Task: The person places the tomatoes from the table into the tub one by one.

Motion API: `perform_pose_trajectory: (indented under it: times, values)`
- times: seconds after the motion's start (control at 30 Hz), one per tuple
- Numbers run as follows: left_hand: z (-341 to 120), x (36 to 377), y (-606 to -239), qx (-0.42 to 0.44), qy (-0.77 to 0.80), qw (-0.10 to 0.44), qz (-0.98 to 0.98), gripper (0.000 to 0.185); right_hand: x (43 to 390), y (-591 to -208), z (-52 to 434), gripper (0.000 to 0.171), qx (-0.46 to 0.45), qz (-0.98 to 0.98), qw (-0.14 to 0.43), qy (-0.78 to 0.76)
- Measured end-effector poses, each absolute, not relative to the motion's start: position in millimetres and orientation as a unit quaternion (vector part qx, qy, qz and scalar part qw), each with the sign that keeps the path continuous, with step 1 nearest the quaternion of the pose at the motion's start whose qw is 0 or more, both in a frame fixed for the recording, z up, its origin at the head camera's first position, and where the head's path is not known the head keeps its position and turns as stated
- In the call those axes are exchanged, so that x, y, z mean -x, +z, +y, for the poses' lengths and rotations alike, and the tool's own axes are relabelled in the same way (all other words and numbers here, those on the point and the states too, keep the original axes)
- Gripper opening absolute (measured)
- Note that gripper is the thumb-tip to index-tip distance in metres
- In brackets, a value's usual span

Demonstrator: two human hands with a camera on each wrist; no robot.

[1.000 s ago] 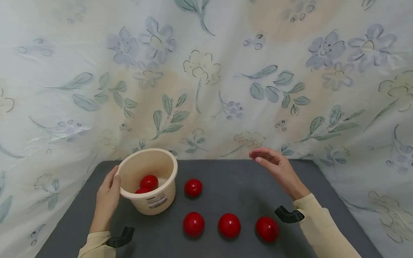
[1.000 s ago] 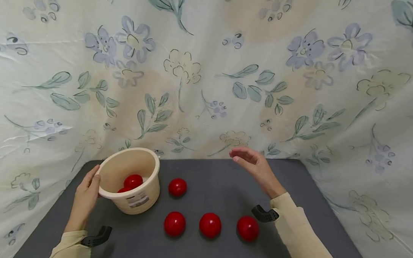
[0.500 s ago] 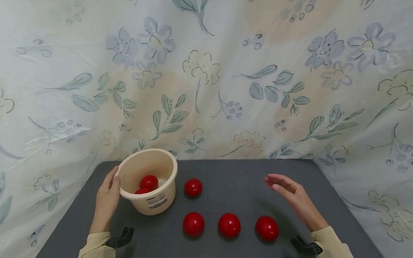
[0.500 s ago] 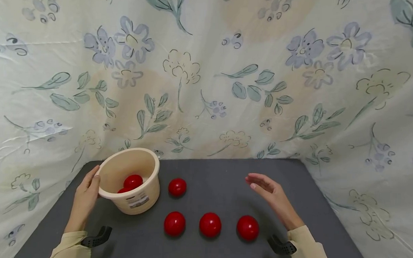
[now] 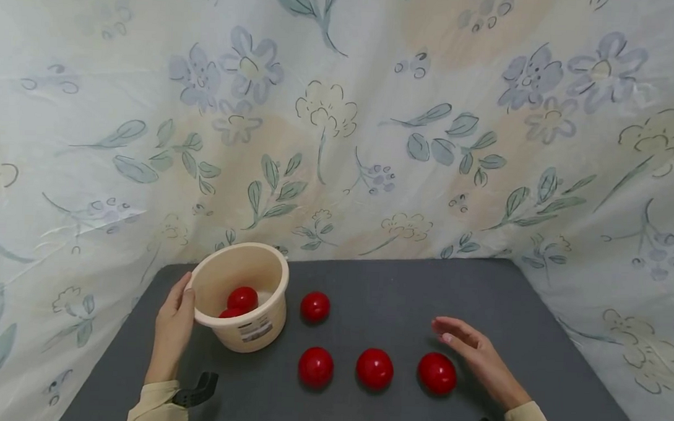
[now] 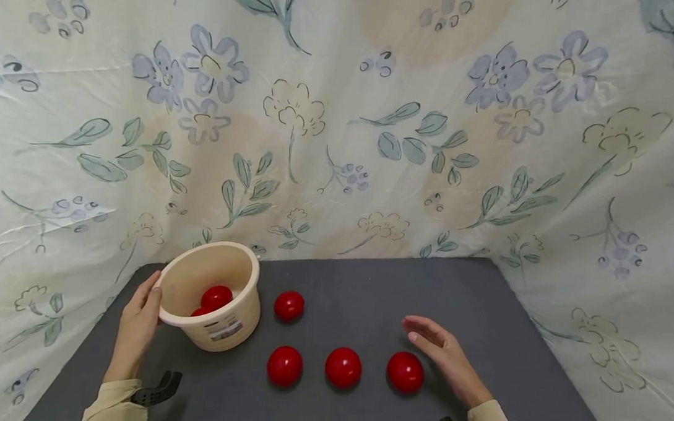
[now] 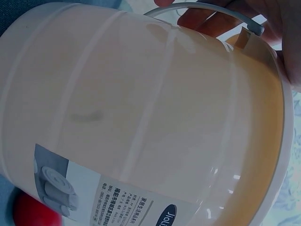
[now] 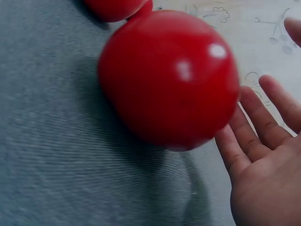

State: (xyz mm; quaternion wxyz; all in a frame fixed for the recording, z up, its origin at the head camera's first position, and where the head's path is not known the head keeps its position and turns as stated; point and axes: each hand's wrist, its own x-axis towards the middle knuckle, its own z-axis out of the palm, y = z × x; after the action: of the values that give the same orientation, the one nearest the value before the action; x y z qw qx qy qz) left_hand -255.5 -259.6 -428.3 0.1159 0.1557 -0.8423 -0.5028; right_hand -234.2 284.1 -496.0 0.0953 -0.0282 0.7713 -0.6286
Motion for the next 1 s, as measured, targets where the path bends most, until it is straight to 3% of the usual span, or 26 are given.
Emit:
perform_pose_trajectory:
  times: [0.47,1.0]
  values:
    - [-261,256,-429,-0.156,-0.504,0.119,-0.841,0.057,228,-518,276,0.059,0.01,0.752,0.106,-0.651]
    - [-259,255,-428,-0.161,-0.504,0.12,-0.84,0.057,222,-518,278,0.059,-0.019,0.785,0.137,-0.604]
